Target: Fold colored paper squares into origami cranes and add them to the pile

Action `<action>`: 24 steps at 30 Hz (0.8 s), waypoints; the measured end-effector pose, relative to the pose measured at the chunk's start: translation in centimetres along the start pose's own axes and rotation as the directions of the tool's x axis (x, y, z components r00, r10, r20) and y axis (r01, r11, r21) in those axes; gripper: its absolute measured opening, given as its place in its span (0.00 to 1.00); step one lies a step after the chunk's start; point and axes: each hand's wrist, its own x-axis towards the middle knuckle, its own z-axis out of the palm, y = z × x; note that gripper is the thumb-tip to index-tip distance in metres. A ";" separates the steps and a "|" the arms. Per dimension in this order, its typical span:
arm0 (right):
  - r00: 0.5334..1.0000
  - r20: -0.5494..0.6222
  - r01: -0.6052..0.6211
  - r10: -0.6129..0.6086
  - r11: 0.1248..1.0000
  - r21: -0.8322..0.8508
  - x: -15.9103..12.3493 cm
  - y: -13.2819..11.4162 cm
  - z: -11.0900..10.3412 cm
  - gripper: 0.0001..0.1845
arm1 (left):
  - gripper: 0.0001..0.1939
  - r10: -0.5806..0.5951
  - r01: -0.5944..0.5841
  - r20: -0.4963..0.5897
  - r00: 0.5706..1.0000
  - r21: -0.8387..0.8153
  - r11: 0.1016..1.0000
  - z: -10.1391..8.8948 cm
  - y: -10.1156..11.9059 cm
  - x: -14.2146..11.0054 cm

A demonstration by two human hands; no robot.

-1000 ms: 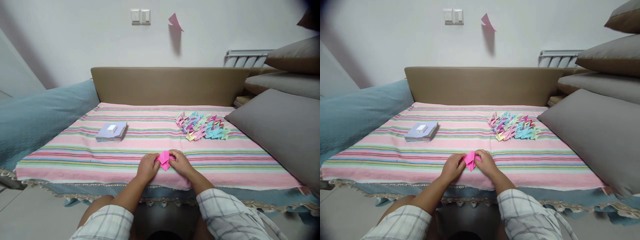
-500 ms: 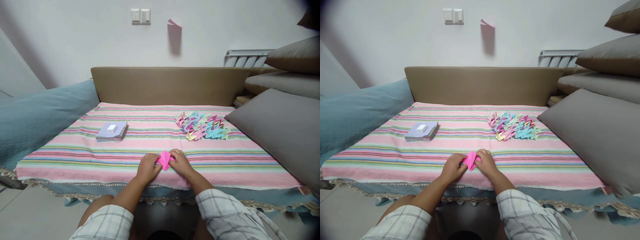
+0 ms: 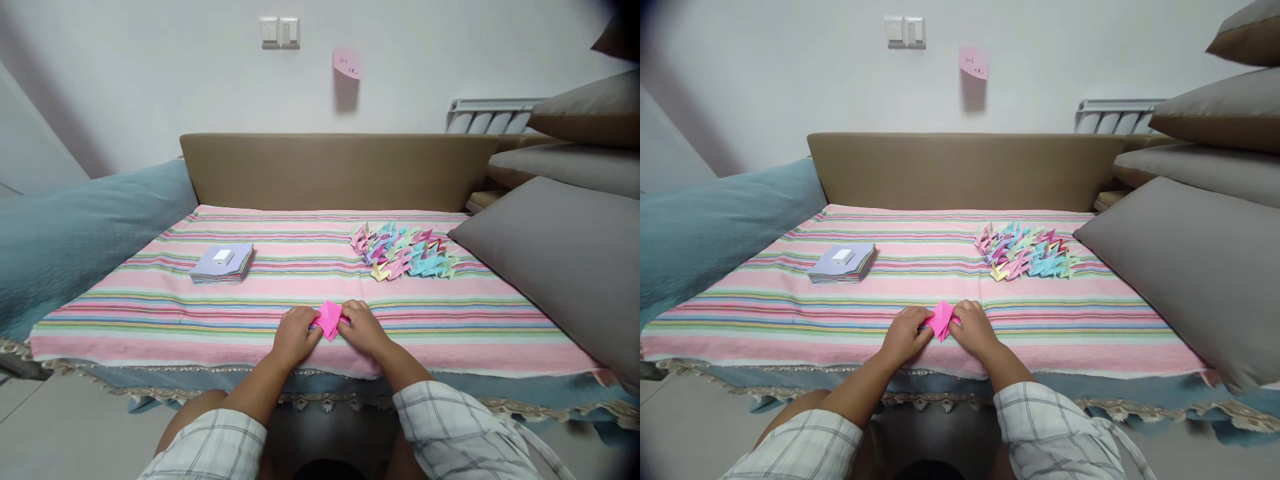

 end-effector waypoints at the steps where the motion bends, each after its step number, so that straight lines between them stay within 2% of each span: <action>1: 1.000 0.008 0.013 -0.013 1.000 0.012 -0.2 0.0 -0.1 0.05 | 0.12 0.003 -0.003 0.001 1.000 -0.003 1.000 0.0 0.0 0.0; 10: 0.993 0.039 0.111 -0.114 0.992 0.065 -1.6 -0.1 -0.8 0.07 | 0.11 0.034 -0.035 -0.022 0.999 -0.021 0.999 0.1 -0.2 0.1; 24: 0.993 0.025 0.116 -0.117 0.992 0.051 -1.5 -0.5 -0.7 0.04 | 0.10 0.025 -0.025 -0.011 1.000 -0.055 0.998 0.0 -0.2 0.2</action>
